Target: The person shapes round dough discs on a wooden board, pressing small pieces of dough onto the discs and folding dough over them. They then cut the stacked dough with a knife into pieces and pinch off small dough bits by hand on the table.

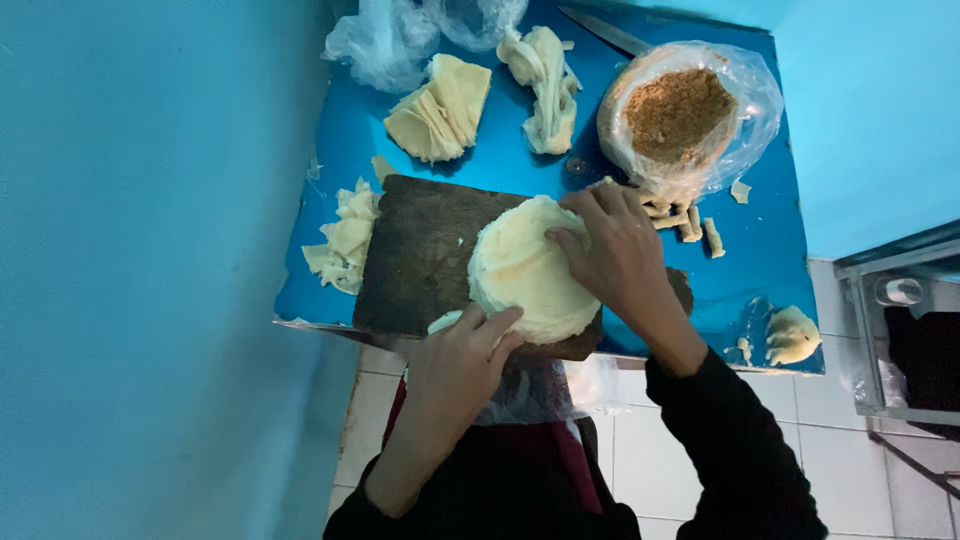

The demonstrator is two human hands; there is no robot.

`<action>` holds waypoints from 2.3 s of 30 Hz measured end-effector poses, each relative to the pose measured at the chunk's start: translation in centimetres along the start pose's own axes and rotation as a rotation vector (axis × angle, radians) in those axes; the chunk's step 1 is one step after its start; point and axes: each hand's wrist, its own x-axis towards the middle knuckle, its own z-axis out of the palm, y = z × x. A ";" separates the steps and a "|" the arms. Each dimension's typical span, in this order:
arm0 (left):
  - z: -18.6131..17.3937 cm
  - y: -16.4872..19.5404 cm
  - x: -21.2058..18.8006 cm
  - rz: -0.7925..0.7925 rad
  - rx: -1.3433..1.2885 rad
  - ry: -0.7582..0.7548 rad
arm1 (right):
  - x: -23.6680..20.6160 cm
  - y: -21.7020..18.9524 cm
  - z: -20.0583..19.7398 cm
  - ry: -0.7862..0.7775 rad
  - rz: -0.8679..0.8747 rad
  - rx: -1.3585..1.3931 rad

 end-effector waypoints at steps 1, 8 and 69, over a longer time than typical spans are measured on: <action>0.3 0.1 0.1 -0.006 0.020 -0.008 | 0.3 0.4 0.3 -0.039 0.035 0.005; -1.6 -0.9 0.1 0.068 -0.026 0.120 | 1.5 -2.1 -1.3 -0.002 0.080 0.098; -2.5 2.9 -1.7 0.171 0.216 0.179 | 3.5 -4.3 -1.9 -0.228 0.044 0.407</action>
